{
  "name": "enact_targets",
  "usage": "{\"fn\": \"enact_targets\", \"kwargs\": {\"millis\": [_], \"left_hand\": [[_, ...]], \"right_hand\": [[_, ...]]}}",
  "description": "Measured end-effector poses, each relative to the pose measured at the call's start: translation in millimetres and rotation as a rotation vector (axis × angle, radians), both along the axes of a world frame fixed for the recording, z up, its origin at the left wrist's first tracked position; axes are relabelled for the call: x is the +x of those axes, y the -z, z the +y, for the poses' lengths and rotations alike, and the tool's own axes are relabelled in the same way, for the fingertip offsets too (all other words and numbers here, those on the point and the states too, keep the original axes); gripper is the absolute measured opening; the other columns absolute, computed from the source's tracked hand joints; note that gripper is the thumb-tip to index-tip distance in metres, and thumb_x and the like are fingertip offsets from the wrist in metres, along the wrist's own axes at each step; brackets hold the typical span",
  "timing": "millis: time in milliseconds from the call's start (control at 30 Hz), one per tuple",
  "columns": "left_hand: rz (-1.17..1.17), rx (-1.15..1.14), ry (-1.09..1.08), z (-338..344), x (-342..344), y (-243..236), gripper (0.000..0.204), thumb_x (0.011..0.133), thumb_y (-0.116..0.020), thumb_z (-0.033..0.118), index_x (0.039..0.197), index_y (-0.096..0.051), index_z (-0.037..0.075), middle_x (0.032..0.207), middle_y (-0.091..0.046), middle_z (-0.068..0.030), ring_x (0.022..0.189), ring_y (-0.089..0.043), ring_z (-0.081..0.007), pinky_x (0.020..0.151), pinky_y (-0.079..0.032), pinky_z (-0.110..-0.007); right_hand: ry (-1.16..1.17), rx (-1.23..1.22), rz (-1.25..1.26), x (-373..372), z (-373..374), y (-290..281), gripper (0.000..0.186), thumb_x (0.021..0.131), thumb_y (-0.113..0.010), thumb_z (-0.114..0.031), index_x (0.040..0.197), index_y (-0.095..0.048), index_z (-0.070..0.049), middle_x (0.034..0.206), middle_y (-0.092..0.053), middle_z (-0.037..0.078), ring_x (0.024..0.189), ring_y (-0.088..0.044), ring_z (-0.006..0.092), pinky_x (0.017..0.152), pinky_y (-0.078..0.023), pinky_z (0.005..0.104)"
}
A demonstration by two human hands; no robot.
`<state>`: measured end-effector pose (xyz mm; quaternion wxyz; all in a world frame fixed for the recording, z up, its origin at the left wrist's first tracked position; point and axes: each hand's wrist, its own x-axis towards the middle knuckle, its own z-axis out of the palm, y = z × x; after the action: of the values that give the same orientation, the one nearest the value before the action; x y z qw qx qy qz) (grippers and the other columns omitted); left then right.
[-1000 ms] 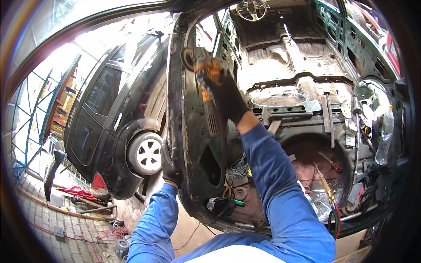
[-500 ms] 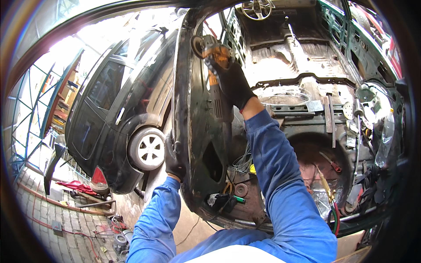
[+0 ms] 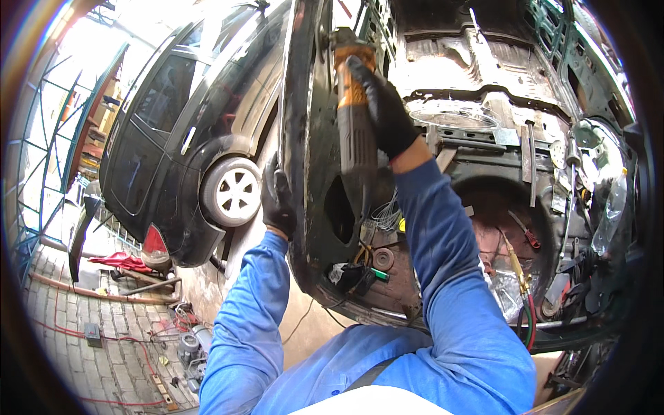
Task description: The person uses an angle grinder to remove paint and rust from the exterior surface of a car door. They move the grinder along the door panel, generating sparks as they work on different sections of the metal.
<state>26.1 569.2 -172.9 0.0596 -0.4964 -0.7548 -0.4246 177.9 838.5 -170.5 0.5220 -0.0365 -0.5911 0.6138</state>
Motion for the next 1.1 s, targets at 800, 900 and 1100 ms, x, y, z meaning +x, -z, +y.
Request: {"fn": "enact_targets", "kwargs": {"millis": [800, 900, 1100], "left_hand": [[-0.331, -0.017, 0.096, -160.4, -26.4, -15.6, 0.070, 0.122, -0.031, 0.051, 0.157, -0.053, -0.005, 0.155, -0.062, -0.0203, 0.150, -0.055, -0.0286, 0.132, -0.036, -0.043], [-0.495, 0.050, -0.028, -259.0, -16.2, 38.9, 0.075, 0.120, -0.032, 0.052, 0.156, -0.053, -0.010, 0.157, -0.061, -0.0255, 0.151, -0.054, -0.0319, 0.131, -0.033, -0.042], [-1.019, -0.093, -0.448, -501.3, 48.2, 219.3, 0.049, 0.121, -0.031, 0.012, 0.166, -0.037, -0.007, 0.172, -0.045, -0.0180, 0.160, -0.042, -0.0274, 0.136, -0.029, -0.036]], "right_hand": [[-0.789, -1.230, -0.148, 103.9, -258.2, 71.3, 0.058, 0.108, -0.063, -0.061, 0.118, -0.067, -0.004, 0.088, -0.077, 0.011, 0.066, -0.078, 0.0232, 0.062, -0.070, 0.0361], [-0.781, -1.118, -0.199, 103.7, -264.2, 68.6, 0.059, 0.107, -0.064, -0.062, 0.116, -0.067, -0.004, 0.087, -0.076, 0.012, 0.068, -0.078, 0.0243, 0.060, -0.069, 0.0365], [-0.674, -1.032, -0.100, 91.4, -261.5, 52.0, 0.058, 0.111, -0.058, -0.058, 0.123, -0.065, -0.002, 0.088, -0.076, 0.012, 0.068, -0.078, 0.0232, 0.062, -0.070, 0.0373]]}}
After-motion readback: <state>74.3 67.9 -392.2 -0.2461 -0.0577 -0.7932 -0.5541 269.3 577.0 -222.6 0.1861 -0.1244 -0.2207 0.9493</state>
